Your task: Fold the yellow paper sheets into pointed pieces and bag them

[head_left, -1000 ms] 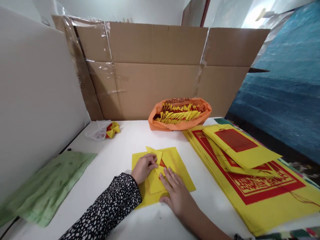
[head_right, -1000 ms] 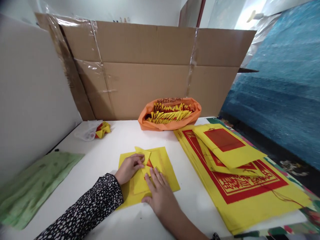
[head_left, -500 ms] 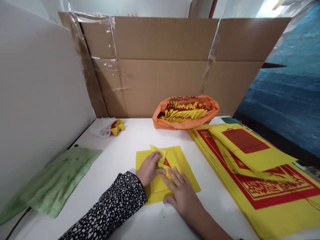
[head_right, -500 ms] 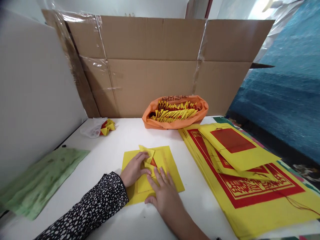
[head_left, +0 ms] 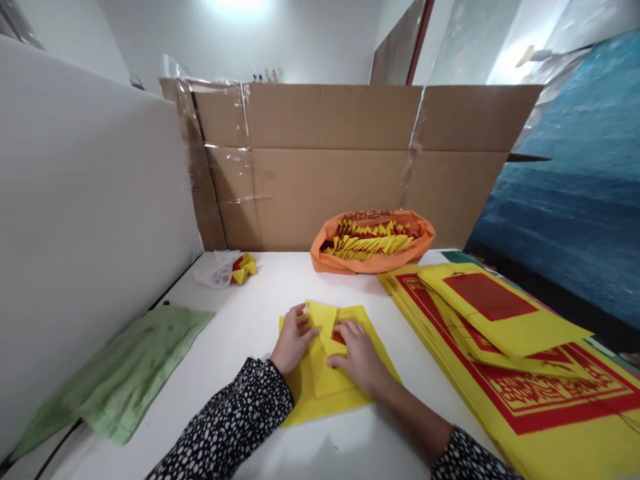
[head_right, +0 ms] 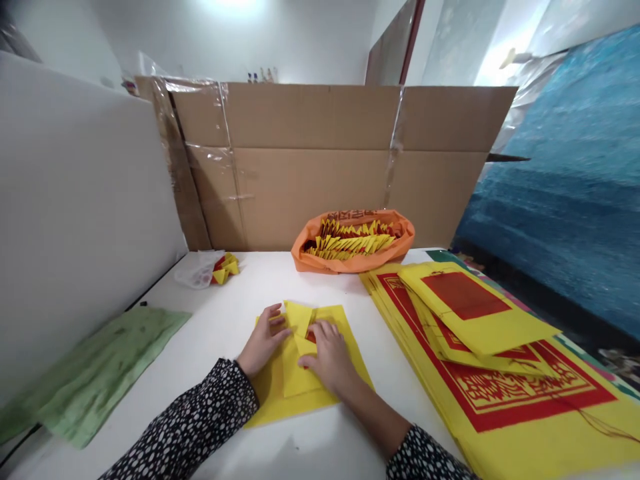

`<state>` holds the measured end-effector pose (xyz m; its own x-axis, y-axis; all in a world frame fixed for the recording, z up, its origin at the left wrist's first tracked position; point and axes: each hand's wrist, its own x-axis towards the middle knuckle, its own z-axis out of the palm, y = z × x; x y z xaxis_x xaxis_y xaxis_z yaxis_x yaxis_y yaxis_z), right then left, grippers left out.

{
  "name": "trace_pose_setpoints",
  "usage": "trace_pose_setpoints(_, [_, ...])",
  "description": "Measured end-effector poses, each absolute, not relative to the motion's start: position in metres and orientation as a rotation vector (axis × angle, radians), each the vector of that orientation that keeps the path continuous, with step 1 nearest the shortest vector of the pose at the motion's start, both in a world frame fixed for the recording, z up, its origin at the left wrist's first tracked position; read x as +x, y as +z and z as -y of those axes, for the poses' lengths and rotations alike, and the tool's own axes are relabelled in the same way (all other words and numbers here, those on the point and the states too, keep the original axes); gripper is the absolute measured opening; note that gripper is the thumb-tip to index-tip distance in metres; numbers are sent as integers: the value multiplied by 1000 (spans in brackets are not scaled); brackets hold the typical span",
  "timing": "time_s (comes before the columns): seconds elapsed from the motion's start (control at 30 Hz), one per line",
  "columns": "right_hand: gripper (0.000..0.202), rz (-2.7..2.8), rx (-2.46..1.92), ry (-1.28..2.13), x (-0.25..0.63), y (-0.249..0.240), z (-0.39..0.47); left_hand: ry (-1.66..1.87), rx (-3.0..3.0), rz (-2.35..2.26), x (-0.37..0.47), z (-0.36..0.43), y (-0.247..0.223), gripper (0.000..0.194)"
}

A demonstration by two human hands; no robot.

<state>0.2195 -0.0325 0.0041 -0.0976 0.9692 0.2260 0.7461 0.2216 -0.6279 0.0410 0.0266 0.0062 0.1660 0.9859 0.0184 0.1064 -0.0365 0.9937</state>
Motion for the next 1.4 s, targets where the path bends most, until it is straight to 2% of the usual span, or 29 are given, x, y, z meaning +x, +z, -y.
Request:
trace_pose_setpoints(0.07, [23, 1833, -1501, 559, 218, -1, 32, 1049, 1138, -1118, 39, -24, 13, 66])
trace_pose_setpoints(0.27, [14, 1644, -1256, 833, 219, -1, 36, 1012, 773, -969, 38, -18, 23, 83])
trace_pose_setpoints(0.33, [11, 1606, -1201, 891, 220, 2, 37, 965, 773, -899, 38, -19, 19, 80])
trace_pose_setpoints(0.47, [8, 1592, -1077, 999, 219, 11, 39, 888, 889, -875, 39, -20, 12, 57])
trace_pose_setpoints(0.53, [7, 1566, -1057, 1034, 217, 13, 38, 857, 930, -859, 40, -18, 13, 52])
trace_pose_setpoints(0.6, [5, 1520, -1073, 1023, 215, 12, 37, 831, 904, -791, 43, -15, 16, 50])
trace_pose_setpoints(0.8, [24, 1386, -1238, 739, 208, -2, 31, 864, 721, -662, 56, -6, 20, 47])
trace_pose_setpoints(1.0, [7, 1510, -1326, 475, 206, 3, 32, 857, 836, -660, 62, 0, 15, 52])
trace_pose_setpoints(1.07, [7, 1548, -1334, 450, 206, 3, 33, 860, 899, -662, 62, 1, 13, 52])
trace_pose_setpoints(1.17, [11, 1547, -1343, 455, 207, 6, 33, 840, 993, -678, 61, -1, 12, 51])
trace_pose_setpoints(1.2, [19, 1542, -1335, 452, 209, 7, 33, 838, 1031, -697, 60, -2, 13, 50])
trace_pose_setpoints(1.3, [65, 1524, -1271, 457, 214, 14, 34, 892, 1214, -778, 58, -10, 18, 46])
trace_pose_setpoints(1.33, [74, 1516, -1246, 474, 215, 15, 36, 932, 1280, -805, 58, -11, 20, 44])
trace_pose_setpoints(1.4, [78, 1516, -1204, 531, 216, 12, 38, 1006, 1372, -848, 58, -9, 19, 41])
